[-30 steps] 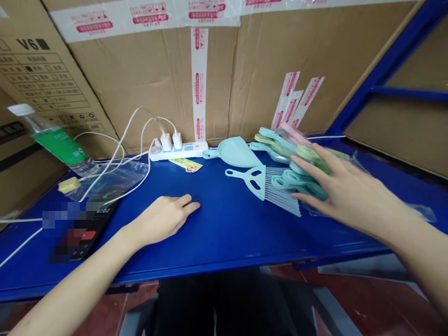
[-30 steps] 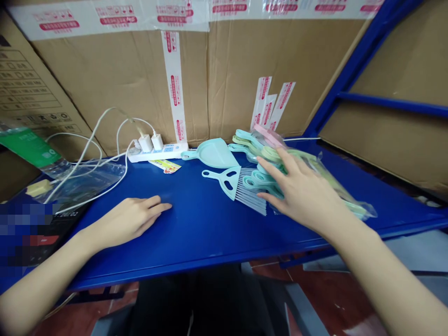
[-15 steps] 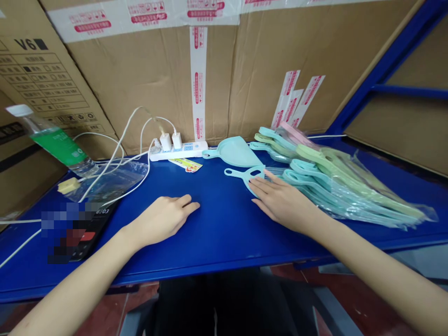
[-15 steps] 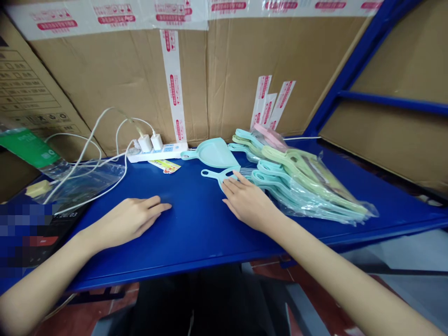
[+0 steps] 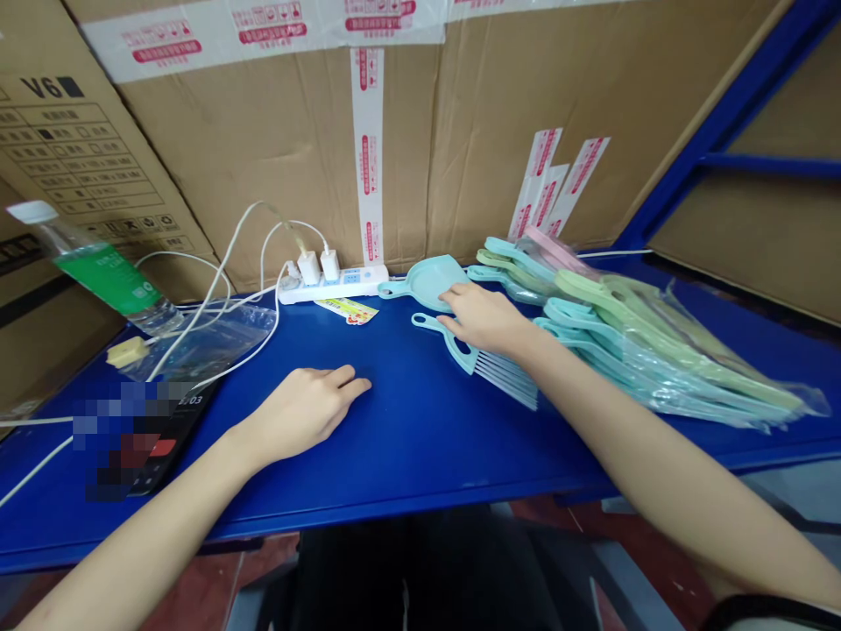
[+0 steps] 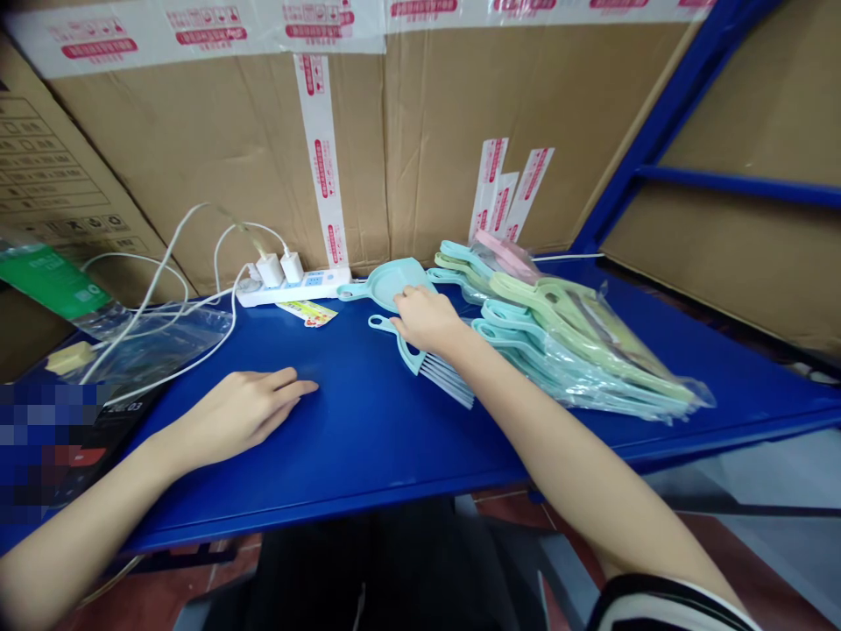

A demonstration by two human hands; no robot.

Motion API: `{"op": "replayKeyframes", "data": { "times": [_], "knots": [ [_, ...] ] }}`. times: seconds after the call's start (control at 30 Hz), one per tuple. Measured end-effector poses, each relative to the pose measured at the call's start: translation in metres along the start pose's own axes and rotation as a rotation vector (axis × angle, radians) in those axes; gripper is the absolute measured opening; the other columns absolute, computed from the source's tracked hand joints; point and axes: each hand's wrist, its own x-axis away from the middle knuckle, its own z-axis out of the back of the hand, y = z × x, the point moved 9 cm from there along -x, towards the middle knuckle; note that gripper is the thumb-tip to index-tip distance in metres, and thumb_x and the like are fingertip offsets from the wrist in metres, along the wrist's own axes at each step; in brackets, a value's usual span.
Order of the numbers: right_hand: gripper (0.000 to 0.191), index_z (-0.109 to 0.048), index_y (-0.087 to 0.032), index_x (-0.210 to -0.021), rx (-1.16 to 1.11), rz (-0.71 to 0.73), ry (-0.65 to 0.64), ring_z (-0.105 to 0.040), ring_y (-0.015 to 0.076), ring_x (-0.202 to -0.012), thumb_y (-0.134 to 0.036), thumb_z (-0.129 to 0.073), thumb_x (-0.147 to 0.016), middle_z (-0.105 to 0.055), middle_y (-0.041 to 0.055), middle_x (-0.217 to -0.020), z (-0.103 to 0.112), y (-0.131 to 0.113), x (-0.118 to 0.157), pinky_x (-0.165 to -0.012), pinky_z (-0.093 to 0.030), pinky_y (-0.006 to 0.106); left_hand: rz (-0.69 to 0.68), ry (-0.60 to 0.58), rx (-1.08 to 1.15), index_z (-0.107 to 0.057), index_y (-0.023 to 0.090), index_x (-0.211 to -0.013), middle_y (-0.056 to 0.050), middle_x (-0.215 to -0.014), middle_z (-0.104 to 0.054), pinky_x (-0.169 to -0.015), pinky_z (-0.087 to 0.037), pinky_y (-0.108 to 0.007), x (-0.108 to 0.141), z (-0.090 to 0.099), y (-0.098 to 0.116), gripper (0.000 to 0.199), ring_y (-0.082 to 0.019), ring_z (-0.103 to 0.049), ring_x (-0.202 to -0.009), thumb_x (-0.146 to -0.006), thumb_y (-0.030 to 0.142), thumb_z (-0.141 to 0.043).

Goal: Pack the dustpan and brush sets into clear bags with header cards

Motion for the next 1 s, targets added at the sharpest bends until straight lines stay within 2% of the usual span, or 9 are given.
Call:
{"op": "replayKeyframes", "data": {
  "times": [0.17,0.33,0.43,0.53,0.63,0.7,0.83,0.93,1.0],
  "knots": [
    [0.031,-0.070,-0.015,-0.101,0.033,-0.038,0.018,-0.066,0.0279,-0.097,-0.006,-0.044,-0.089,-0.072,0.0155,-0.099,-0.018,0.005,-0.002,-0.066,-0.047,0.032,0.002,0.038,-0.001,-0.061,0.018,-0.116,-0.002,-0.088,-0.066,-0.061,-0.050,-0.027,-0.001,0.000,-0.001,0.029,-0.015,-0.066,-0.066,-0.093,0.012,-0.044],
    [0.029,-0.070,-0.015,-0.094,0.030,-0.006,0.089,-0.064,0.0253,-0.088,-0.004,-0.044,-0.087,-0.072,0.0137,-0.093,-0.012,0.003,-0.004,-0.058,-0.037,0.030,0.004,0.075,0.001,-0.062,0.018,-0.113,-0.002,-0.086,-0.066,-0.059,-0.049,-0.027,-0.001,0.001,-0.003,0.028,-0.015,-0.066,-0.065,-0.092,0.012,-0.044],
    [0.028,-0.069,-0.015,-0.094,0.016,0.076,0.151,-0.061,0.0241,-0.088,-0.005,-0.044,-0.088,-0.071,0.0125,-0.092,0.000,-0.013,0.004,-0.063,-0.036,0.030,0.040,0.134,0.000,-0.061,0.018,-0.115,-0.002,-0.084,-0.064,-0.060,-0.049,-0.027,0.001,0.005,-0.007,0.029,-0.015,-0.064,-0.066,-0.094,0.013,-0.041],
    [0.025,-0.069,-0.016,-0.092,-0.004,0.188,0.198,-0.060,0.0225,-0.087,-0.007,-0.045,-0.090,-0.070,0.0102,-0.089,0.008,-0.036,0.017,-0.067,-0.036,0.030,0.105,0.262,-0.011,-0.057,0.018,-0.123,-0.005,-0.091,-0.063,-0.066,-0.051,-0.028,0.004,0.016,-0.013,0.033,-0.018,-0.063,-0.076,-0.096,0.015,-0.039],
    [0.025,-0.068,-0.016,-0.088,-0.047,0.377,0.309,-0.058,0.0205,-0.080,-0.006,-0.045,-0.091,-0.069,0.0083,-0.083,0.015,-0.062,0.034,-0.066,-0.036,0.030,0.149,0.403,-0.046,-0.053,0.016,-0.128,-0.011,-0.103,-0.061,-0.076,-0.053,-0.036,0.008,0.028,-0.017,0.036,-0.023,-0.058,-0.091,-0.094,0.018,-0.043],
    [0.027,-0.067,-0.015,-0.084,-0.091,0.498,0.385,-0.056,0.0192,-0.074,-0.004,-0.044,-0.091,-0.067,0.0068,-0.078,0.017,-0.076,0.045,-0.062,-0.035,0.030,0.175,0.450,-0.080,-0.054,0.015,-0.127,-0.014,-0.110,-0.058,-0.081,-0.053,-0.042,0.010,0.031,-0.019,0.036,-0.026,-0.055,-0.096,-0.093,0.019,-0.046],
    [0.029,-0.068,-0.014,-0.085,-0.193,0.669,0.402,-0.053,0.0173,-0.069,-0.002,-0.042,-0.092,-0.064,0.0046,-0.073,0.013,-0.094,0.056,-0.063,-0.037,0.028,0.164,0.362,-0.095,-0.057,0.018,-0.127,-0.013,-0.105,-0.060,-0.077,-0.053,-0.040,0.008,0.021,-0.022,0.036,-0.025,-0.053,-0.090,-0.093,0.019,-0.045],
    [0.031,-0.069,-0.014,-0.089,-0.245,0.747,0.361,-0.055,0.0175,-0.073,-0.005,-0.039,-0.095,-0.065,0.0045,-0.074,0.010,-0.101,0.059,-0.066,-0.040,0.028,0.137,0.241,-0.087,-0.058,0.024,-0.129,-0.008,-0.097,-0.063,-0.071,-0.053,-0.036,0.005,0.009,-0.021,0.038,-0.023,-0.053,-0.082,-0.094,0.018,-0.044],
    [0.028,-0.069,-0.015,-0.093,-0.300,0.772,0.313,-0.057,0.0172,-0.075,-0.010,-0.043,-0.097,-0.067,0.0043,-0.078,0.008,-0.101,0.059,-0.067,-0.041,0.028,0.137,0.196,-0.099,-0.065,0.027,-0.120,-0.007,-0.095,-0.064,-0.070,-0.052,-0.035,0.004,0.005,-0.022,0.034,-0.023,-0.054,-0.083,-0.095,0.018,-0.045]
  ]
}}
